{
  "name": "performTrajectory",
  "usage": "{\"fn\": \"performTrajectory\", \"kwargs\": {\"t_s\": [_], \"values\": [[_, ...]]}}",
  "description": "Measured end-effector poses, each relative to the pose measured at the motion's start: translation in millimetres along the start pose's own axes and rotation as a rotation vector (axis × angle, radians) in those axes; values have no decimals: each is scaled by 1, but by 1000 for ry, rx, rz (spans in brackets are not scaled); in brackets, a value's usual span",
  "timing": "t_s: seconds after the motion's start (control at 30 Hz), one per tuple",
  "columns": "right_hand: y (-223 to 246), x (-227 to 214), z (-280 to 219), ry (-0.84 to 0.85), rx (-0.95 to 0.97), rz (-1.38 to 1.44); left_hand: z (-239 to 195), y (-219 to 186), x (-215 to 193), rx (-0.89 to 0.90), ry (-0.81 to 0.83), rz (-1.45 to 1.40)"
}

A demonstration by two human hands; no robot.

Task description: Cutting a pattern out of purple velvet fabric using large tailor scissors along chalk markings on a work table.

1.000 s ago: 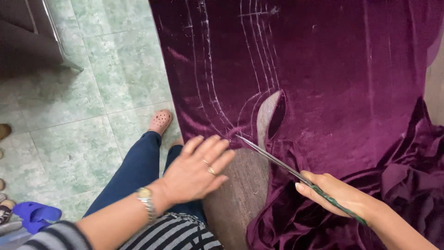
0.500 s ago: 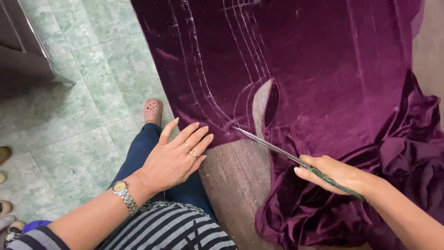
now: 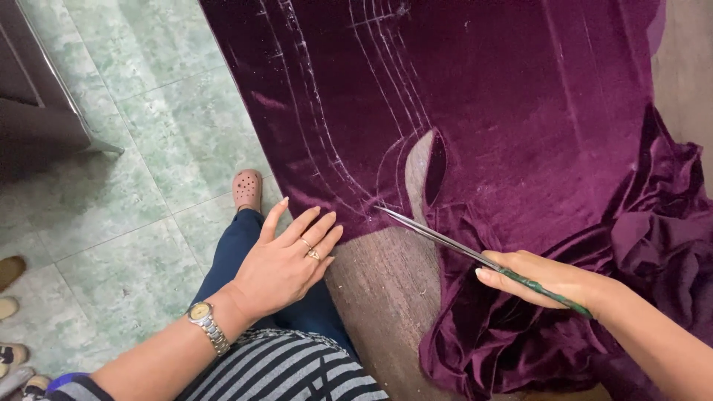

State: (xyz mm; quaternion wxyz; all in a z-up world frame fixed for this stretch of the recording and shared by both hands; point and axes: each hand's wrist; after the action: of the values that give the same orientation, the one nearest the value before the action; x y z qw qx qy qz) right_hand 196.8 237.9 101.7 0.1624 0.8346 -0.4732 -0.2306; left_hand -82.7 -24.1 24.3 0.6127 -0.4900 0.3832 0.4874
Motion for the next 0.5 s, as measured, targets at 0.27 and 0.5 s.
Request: {"fn": "performTrajectory", "kwargs": {"t_s": [0.27,0.5], "values": [[0,5,8,-44,-26,24,0,1,1,-5,9,-1],[-3,10,16,-40,14,-5,0,2,3,-6,1,-17]]}}
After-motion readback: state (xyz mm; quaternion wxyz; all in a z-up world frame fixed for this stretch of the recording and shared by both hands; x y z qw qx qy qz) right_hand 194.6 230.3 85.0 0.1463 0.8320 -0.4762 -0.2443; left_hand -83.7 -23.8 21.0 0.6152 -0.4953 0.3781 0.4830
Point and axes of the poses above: each hand's wrist, its own z-axis towards the middle knuckle, its own x-axis out of the palm, y = z × x, and after that the axes turned 5 degrees about -x, right-handed
